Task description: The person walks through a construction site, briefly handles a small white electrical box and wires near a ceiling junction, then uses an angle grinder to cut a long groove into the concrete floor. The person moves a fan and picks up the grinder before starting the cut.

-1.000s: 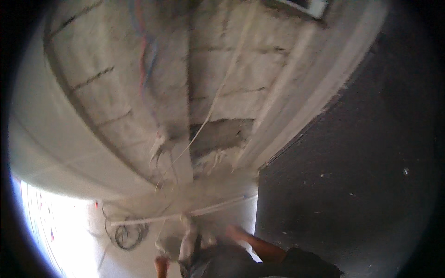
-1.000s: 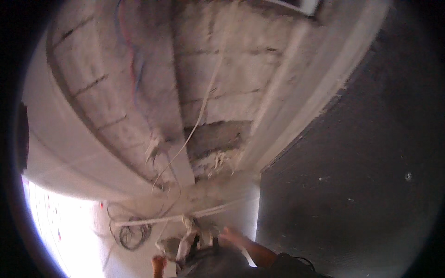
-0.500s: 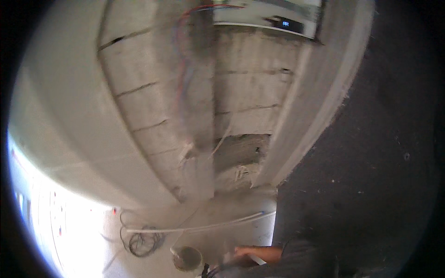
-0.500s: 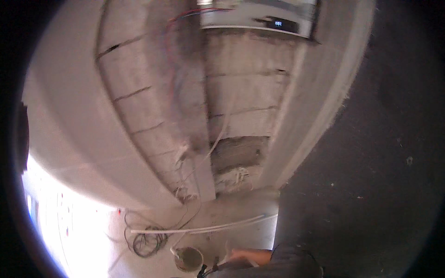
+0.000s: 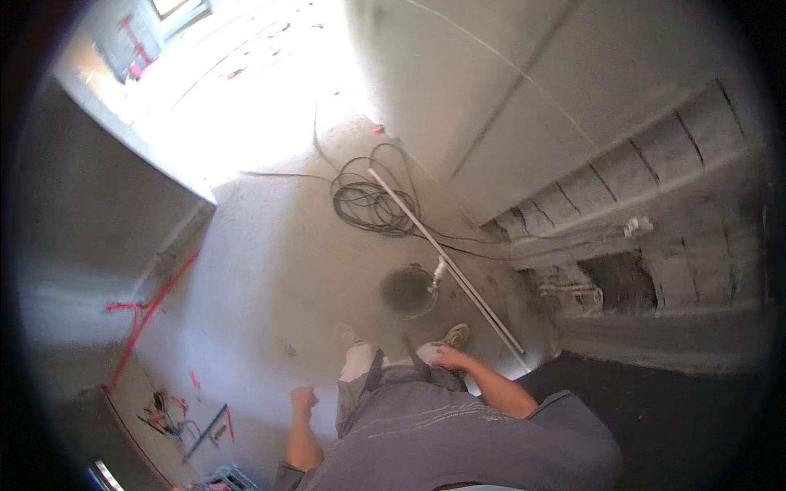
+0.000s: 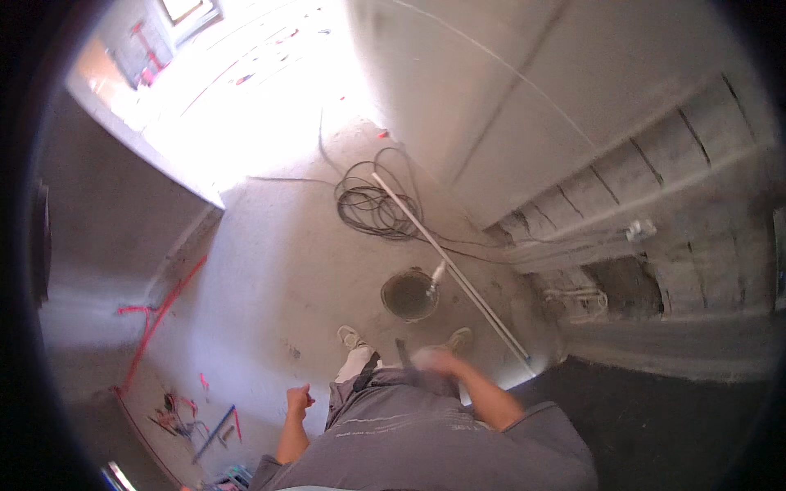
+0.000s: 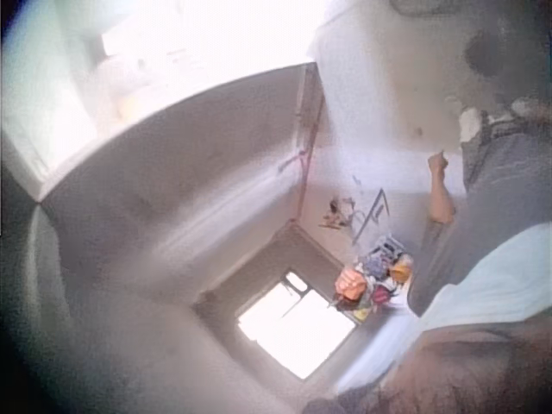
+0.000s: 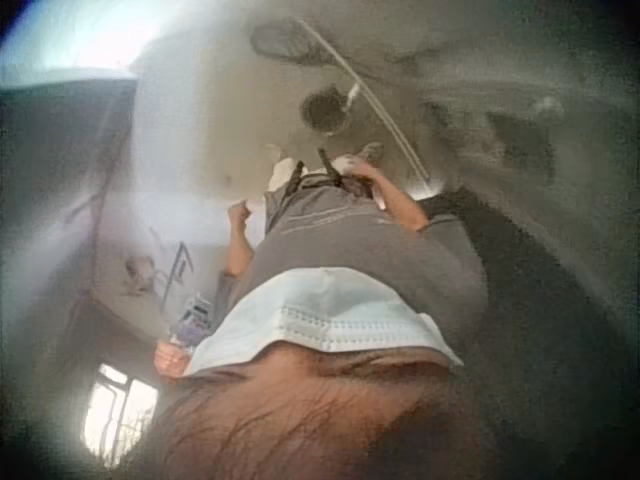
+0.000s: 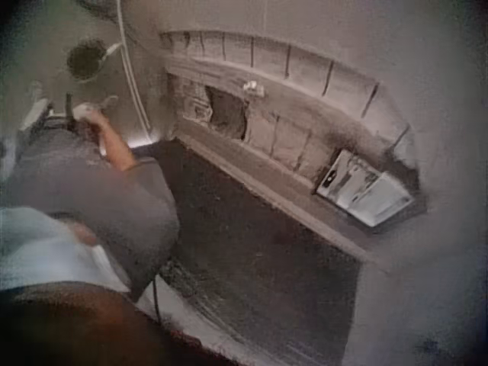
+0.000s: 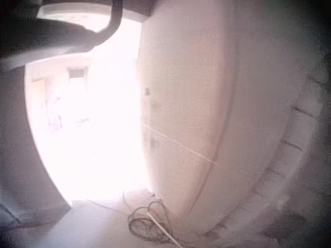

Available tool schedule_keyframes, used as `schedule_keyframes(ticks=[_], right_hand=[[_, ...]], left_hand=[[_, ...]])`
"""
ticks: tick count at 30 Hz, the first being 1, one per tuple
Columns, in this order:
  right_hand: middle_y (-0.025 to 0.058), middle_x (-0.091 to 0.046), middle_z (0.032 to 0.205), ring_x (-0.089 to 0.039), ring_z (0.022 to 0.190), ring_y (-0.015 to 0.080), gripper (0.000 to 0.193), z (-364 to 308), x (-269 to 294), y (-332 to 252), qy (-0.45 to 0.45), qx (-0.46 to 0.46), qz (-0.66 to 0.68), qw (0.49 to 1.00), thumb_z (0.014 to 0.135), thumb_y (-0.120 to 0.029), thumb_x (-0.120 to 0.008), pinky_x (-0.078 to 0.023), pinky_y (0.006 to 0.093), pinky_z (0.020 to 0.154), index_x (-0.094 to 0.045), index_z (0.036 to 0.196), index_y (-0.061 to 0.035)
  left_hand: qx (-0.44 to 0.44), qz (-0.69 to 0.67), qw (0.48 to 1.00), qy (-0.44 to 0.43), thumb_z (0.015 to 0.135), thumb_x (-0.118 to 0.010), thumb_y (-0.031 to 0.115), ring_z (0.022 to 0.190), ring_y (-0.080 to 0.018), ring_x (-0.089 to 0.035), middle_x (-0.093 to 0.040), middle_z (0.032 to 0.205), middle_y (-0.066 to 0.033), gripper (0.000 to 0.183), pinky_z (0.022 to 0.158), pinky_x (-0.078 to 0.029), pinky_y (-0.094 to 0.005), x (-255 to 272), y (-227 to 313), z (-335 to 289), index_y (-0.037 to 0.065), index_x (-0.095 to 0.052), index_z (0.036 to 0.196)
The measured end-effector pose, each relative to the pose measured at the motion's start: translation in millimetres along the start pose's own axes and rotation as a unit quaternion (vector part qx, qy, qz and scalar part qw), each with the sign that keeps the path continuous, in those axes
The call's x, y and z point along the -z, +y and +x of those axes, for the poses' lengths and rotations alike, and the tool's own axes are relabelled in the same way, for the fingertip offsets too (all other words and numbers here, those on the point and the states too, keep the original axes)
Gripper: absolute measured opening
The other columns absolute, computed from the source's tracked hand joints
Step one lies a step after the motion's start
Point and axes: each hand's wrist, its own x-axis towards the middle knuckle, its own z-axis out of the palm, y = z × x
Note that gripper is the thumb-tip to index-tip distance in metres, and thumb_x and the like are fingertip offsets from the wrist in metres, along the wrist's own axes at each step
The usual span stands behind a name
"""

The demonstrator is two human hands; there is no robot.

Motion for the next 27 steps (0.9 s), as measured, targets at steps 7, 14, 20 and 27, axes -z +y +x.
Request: schedule_keyframes(ticks=[7, 14, 20, 27], right_hand=[[0.0241, -0.062, 0.141, -0.056, 0.135, 0.0372, 0.067, 121, 26, -98, -0.115, -0.112, 0.002, 0.987, 0.092, -0.053, -0.065, -0.045, 0.0443, 0.110, -0.063, 0.136, -0.0025], [0.0223, -0.068, 0.132, -0.066, 0.120, 0.0356, 0.059, 204, 88, -137, 0.051, -0.252, 0.134, 0.957, 0.088, -0.042, -0.071, -0.052, 0.0447, 0.102, -0.067, 0.131, -0.0006], [0.0247, -0.073, 0.116, -0.070, 0.112, 0.0332, 0.058, 314, 133, -145, 0.077, -0.272, 0.215, 0.935, 0.095, -0.050, -0.063, -0.052, 0.0426, 0.096, -0.073, 0.117, 0.0028], [0.0162, -0.074, 0.114, -0.068, 0.103, 0.0249, 0.053, 497, 234, -157, 0.014, -0.278, 0.170, 0.945, 0.096, -0.042, -0.070, -0.054, 0.0394, 0.090, -0.068, 0.126, 0.0021]], left_hand=[[0.178, -0.170, 0.961, 0.123, 0.100, -0.065, 0.021, 0.054, -0.0187, -0.063, -0.063, 0.066, -0.0074, 0.025, 0.045, -0.047, -0.0321, 115, 12, -12, 0.006, -0.059, 0.080], [0.219, -0.234, 0.942, 0.102, 0.094, -0.067, 0.018, 0.058, -0.0189, -0.065, -0.066, 0.071, -0.0085, 0.015, 0.047, -0.051, -0.0335, 123, 52, 58, 0.006, -0.062, 0.085], [0.118, -0.058, 0.991, -0.039, 0.091, -0.070, 0.020, 0.063, -0.0173, -0.065, -0.066, 0.073, -0.0069, 0.017, 0.053, -0.049, -0.0312, 119, 159, 161, 0.003, -0.067, 0.092], [0.109, -0.176, 0.976, 0.074, 0.092, -0.069, 0.019, 0.064, -0.0147, -0.061, -0.065, 0.075, -0.0052, 0.017, 0.055, -0.048, -0.0291, 207, 324, 273, 0.003, -0.065, 0.095]])
